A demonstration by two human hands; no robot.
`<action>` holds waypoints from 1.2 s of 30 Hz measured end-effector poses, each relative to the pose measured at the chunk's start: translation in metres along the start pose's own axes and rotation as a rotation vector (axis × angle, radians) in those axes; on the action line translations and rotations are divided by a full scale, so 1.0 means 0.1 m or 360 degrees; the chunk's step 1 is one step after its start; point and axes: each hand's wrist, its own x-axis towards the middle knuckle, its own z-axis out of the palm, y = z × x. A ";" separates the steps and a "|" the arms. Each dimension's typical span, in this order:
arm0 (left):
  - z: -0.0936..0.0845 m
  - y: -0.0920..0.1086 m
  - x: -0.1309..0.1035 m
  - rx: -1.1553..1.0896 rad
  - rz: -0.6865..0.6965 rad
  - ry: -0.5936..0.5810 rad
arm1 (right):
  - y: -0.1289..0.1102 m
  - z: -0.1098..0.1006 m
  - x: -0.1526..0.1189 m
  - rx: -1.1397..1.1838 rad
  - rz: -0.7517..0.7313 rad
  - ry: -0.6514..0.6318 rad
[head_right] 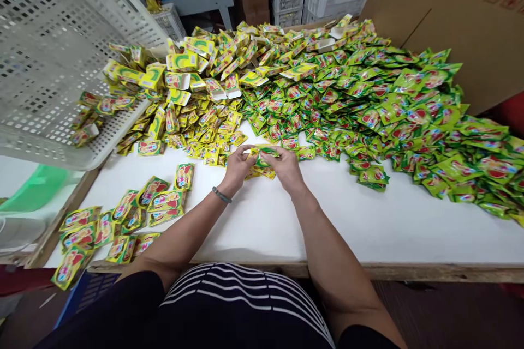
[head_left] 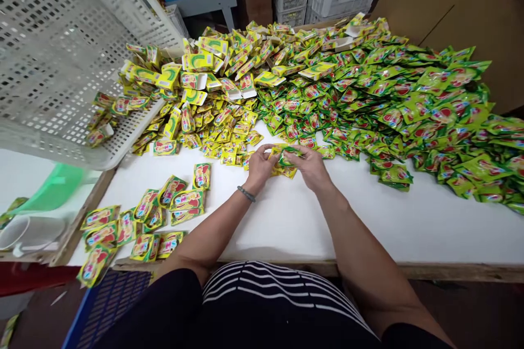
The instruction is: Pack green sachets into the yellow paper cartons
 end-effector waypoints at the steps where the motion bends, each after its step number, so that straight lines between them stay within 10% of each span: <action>1: 0.01 0.00 -0.05 -0.0183 -0.0044 -0.0030 | 0.02 0.05 -0.02 -0.0030 0.0009 0.0000; 6: 0.04 0.01 -0.18 -0.0615 -0.0202 -0.0037 | 0.05 0.08 -0.07 -0.0380 -0.0065 0.0237; 17: -0.15 -0.01 -0.18 -0.0772 -0.0271 -0.0100 | -0.08 0.10 -0.14 0.0149 0.0226 -0.0179; 26: -0.32 0.16 -0.10 -0.0252 -0.0124 -0.0273 | -0.02 0.18 -0.27 -0.0170 0.0187 -0.0170; 29: -0.68 0.49 0.26 0.0296 0.0267 -0.0034 | -0.01 0.15 -0.26 -0.0445 0.0138 -0.0044; 32: -1.33 1.00 0.81 0.0902 0.0603 0.0641 | 0.00 0.10 -0.25 -0.0628 0.0146 0.0032; 36: -2.45 1.59 1.45 0.1197 0.0347 0.1307 | 0.03 0.05 -0.27 -0.0810 0.0228 0.0195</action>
